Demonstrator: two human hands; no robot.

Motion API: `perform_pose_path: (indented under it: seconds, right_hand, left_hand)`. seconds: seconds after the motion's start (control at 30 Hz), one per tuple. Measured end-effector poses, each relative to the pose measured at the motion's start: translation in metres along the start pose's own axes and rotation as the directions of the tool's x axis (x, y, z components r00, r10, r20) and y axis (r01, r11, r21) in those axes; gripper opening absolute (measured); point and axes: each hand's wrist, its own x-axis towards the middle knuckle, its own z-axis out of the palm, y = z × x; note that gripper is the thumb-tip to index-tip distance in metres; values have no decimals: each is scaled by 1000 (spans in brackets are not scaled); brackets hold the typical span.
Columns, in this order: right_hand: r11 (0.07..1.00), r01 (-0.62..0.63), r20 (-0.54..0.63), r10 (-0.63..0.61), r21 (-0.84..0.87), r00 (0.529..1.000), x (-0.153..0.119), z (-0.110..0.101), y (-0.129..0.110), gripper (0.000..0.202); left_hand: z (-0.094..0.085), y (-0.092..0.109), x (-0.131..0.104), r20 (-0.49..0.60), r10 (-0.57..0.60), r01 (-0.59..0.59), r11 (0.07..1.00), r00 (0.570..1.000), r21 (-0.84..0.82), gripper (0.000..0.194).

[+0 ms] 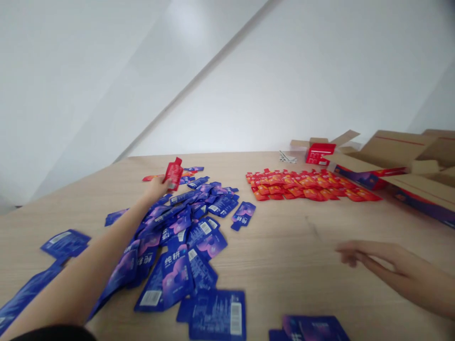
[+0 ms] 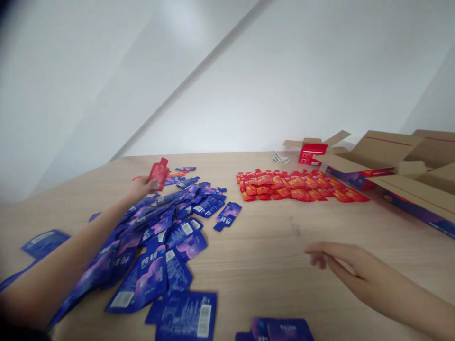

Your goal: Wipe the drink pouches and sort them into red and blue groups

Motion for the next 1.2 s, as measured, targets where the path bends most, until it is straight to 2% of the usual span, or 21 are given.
perform_pose_path:
  seconds: [0.03, 0.1, 0.17, 0.23, 0.27, 0.3, 0.37, 0.4, 0.47, 0.5, 0.57, 0.6, 0.63, 0.7, 0.8, 0.9, 0.97, 1.1, 1.2]
  right_hand:
    - [997, 11, 87, -17, 75, 996, 9, 6, -10, 41]
    - [975, 32, 185, -73, 220, 980, 27, 20, -32, 44]
    - [918, 48, 196, -136, 394, 971, 40, 34, -54, 50]
    - [844, 83, 196, -218, 530, 956, 45, 46, -69, 48]
    - [816, 98, 182, -241, 570, 953, 44, 50, -75, 43]
    - [798, 107, 154, -243, 593, 958, 42, 52, -79, 36]
    - [787, 97, 98, -196, 609, 976, 37, 51, -81, 26]
    - [790, 83, 83, -168, 608, 982, 36, 48, -80, 24]
    - [810, 93, 59, -156, 579, 986, 43, 38, -70, 21]
    - [831, 123, 17, -157, 543, 987, 53, 31, -61, 18]
    - [902, 174, -151, -123, 396, 981, 82, 17, -34, 17]
    - [942, 150, -261, -70, 301, 963, 101, 9, -16, 23]
    - [979, 67, -311, -3, 192, 950, 122, 1, 2, 28]
    - [988, -147, -323, 153, 42, 934, 160, -15, 42, 25]
    - [969, -247, -322, 233, -3, 918, 197, -37, 90, 14]
    - [969, -247, -336, 226, -22, 914, 199, -56, 117, 19]
    - [971, -235, -340, 206, -45, 917, 189, -65, 126, 21]
    - [975, -209, -352, 171, -70, 920, 165, -69, 131, 15]
    - [963, -229, -391, 159, -140, 907, 157, -56, 127, 20]
  left_hand:
    - [19, 19, -18, 64, 23, -14, 991, 998, -136, 35]
    - [61, 56, -66, 206, 82, 0, 930, 975, -369, 40]
    - [101, 90, -123, 332, 142, 53, 855, 933, -516, 48]
    - [135, 122, -177, 423, 204, 101, 797, 883, -596, 52]
    - [148, 137, -200, 464, 243, 134, 755, 852, -642, 50]
    - [159, 150, -217, 513, 290, 225, 653, 808, -723, 46]
    - [173, 171, -239, 540, 302, 323, 545, 786, -774, 40]
    - [177, 178, -242, 544, 283, 345, 529, 790, -775, 38]
    - [182, 184, -239, 537, 211, 341, 573, 817, -745, 34]
    - [185, 183, -234, 533, 172, 341, 600, 828, -724, 30]
    - [191, 176, -218, 541, 101, 366, 633, 835, -683, 23]
    - [195, 172, -209, 557, 73, 387, 645, 827, -659, 21]
    - [199, 167, -200, 582, 54, 409, 659, 811, -631, 20]
    - [207, 160, -181, 644, 43, 442, 692, 763, -570, 18]
    - [212, 153, -158, 726, 56, 444, 758, 685, -478, 16]
    - [203, 149, -146, 779, 73, 424, 805, 622, -414, 21]
    - [191, 145, -145, 792, 86, 402, 825, 605, -397, 23]
    - [162, 136, -163, 801, 118, 313, 879, 587, -359, 25]
    - [145, 124, -179, 781, 137, 211, 921, 610, -326, 22]
